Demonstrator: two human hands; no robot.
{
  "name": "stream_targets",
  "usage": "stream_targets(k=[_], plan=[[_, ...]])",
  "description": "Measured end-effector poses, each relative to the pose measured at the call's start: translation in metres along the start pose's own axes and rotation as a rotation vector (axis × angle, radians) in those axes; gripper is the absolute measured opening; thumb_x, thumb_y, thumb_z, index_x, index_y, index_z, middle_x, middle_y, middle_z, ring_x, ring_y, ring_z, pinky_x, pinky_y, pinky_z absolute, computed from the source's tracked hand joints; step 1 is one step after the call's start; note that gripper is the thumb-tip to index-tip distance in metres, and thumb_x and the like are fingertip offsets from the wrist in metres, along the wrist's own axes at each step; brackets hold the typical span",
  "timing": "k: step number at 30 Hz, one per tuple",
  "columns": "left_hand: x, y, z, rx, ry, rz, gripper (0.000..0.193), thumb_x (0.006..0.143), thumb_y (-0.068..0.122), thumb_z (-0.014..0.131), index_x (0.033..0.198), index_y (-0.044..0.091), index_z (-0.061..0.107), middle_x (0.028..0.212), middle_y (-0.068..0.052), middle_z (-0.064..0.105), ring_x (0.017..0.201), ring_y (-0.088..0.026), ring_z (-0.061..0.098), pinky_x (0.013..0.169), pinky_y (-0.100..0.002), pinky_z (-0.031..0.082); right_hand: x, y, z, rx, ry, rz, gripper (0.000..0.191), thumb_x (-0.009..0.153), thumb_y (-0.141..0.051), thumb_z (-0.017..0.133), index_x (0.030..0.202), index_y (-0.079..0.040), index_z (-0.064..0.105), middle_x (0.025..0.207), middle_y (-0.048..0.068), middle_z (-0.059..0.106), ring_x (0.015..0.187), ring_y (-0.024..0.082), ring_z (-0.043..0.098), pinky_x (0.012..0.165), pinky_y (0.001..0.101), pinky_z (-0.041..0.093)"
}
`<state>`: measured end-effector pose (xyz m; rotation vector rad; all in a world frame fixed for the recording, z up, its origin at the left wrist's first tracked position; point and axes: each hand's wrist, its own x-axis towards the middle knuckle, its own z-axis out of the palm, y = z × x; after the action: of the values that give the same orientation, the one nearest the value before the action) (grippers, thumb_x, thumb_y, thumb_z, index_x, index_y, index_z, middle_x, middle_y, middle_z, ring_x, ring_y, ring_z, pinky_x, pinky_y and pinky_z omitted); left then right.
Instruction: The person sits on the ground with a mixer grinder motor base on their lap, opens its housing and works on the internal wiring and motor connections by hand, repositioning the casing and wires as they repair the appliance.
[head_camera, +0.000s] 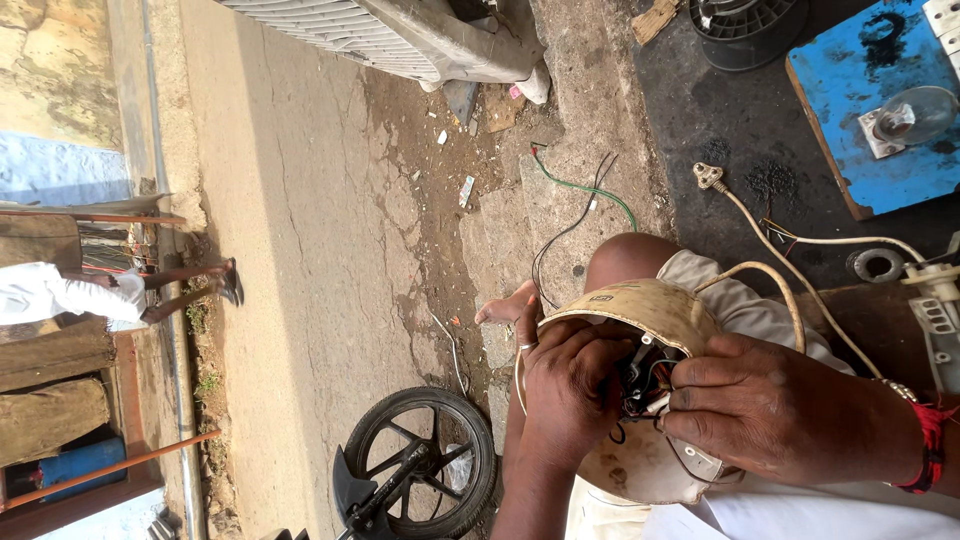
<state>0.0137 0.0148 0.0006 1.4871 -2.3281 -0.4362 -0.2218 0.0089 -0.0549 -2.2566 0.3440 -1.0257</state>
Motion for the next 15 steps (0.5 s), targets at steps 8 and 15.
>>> stream_targets(k=[8, 15], plan=[[-0.02, 0.003, 0.002, -0.023, 0.004, -0.007, 0.026, 0.073, 0.003, 0.071, 0.095, 0.017, 0.073, 0.104, 0.001, 0.077, 0.108, -0.023, 0.07, 0.127, -0.057, 0.027, -0.007, -0.009, 0.006, -0.023, 0.011, -0.028, 0.031, 0.083, -0.02, 0.074, 0.11, -0.004, 0.073, 0.099, 0.008, 0.069, 0.1, 0.022, 0.067, 0.082, 0.0373, 0.052], [-0.039, 0.011, 0.004, -0.011, 0.043, 0.003, 0.025, 0.073, 0.003, 0.069, 0.094, 0.016, 0.072, 0.103, 0.002, 0.078, 0.106, -0.021, 0.072, 0.124, -0.052, 0.031, -0.017, -0.026, 0.02, -0.051, 0.002, -0.006, 0.033, 0.08, -0.021, 0.075, 0.109, -0.005, 0.072, 0.099, 0.009, 0.07, 0.1, 0.022, 0.067, 0.082, 0.0378, 0.053]])
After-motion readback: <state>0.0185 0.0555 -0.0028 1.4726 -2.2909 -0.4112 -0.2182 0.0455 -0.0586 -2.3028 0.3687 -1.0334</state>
